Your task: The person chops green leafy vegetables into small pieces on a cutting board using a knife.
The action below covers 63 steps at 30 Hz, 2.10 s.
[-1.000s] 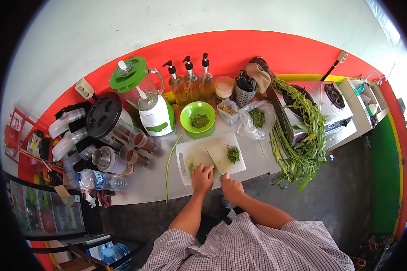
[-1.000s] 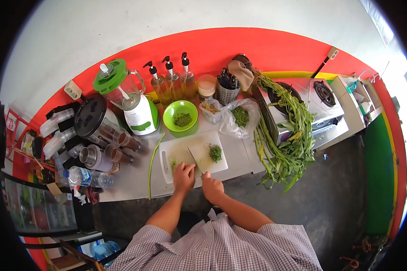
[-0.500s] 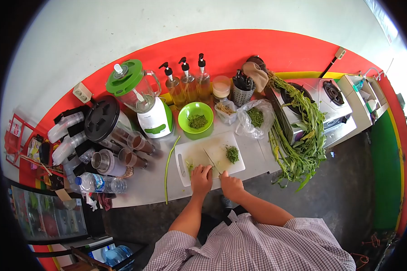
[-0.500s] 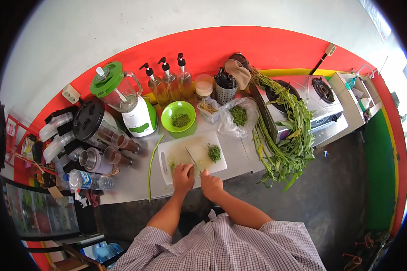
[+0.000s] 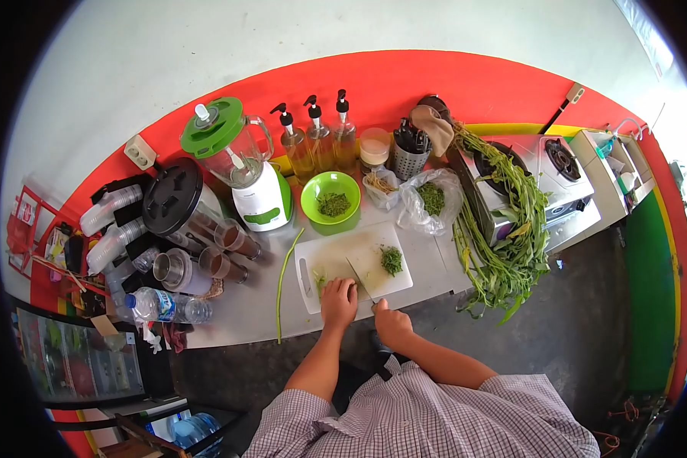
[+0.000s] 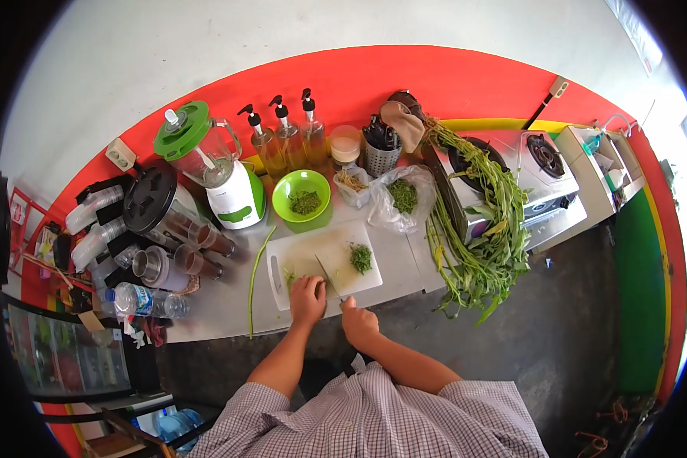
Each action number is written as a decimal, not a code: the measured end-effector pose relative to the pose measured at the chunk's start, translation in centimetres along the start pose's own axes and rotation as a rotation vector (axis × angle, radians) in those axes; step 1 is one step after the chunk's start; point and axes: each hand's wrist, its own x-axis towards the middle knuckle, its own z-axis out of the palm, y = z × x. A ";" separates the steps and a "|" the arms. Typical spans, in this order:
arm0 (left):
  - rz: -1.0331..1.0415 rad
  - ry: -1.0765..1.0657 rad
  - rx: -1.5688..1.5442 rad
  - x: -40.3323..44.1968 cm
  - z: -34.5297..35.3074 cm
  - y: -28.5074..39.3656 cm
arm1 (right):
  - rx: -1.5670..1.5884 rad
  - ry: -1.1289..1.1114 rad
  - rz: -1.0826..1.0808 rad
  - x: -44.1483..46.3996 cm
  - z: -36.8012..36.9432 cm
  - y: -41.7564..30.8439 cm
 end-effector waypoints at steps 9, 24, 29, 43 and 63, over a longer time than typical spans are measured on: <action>-0.055 -0.043 0.011 -0.1 0.1 -0.2 | -0.049 -0.041 -0.054 -0.3 -1.3 0.2; 0.030 0.019 -0.036 -0.4 -0.6 -0.2 | -0.116 -0.062 0.001 -1.2 -1.1 -0.3; -0.010 -0.055 -0.099 -0.3 -0.6 -0.4 | -0.024 -0.101 -0.076 0.2 -3.1 0.1; -0.044 -0.159 0.086 -0.9 -1.1 2.9 | 0.098 0.039 -0.081 -0.4 0.8 1.3; 0.153 -0.359 0.222 -2.9 -2.7 3.8 | 0.355 -0.099 0.053 -0.9 -1.7 3.5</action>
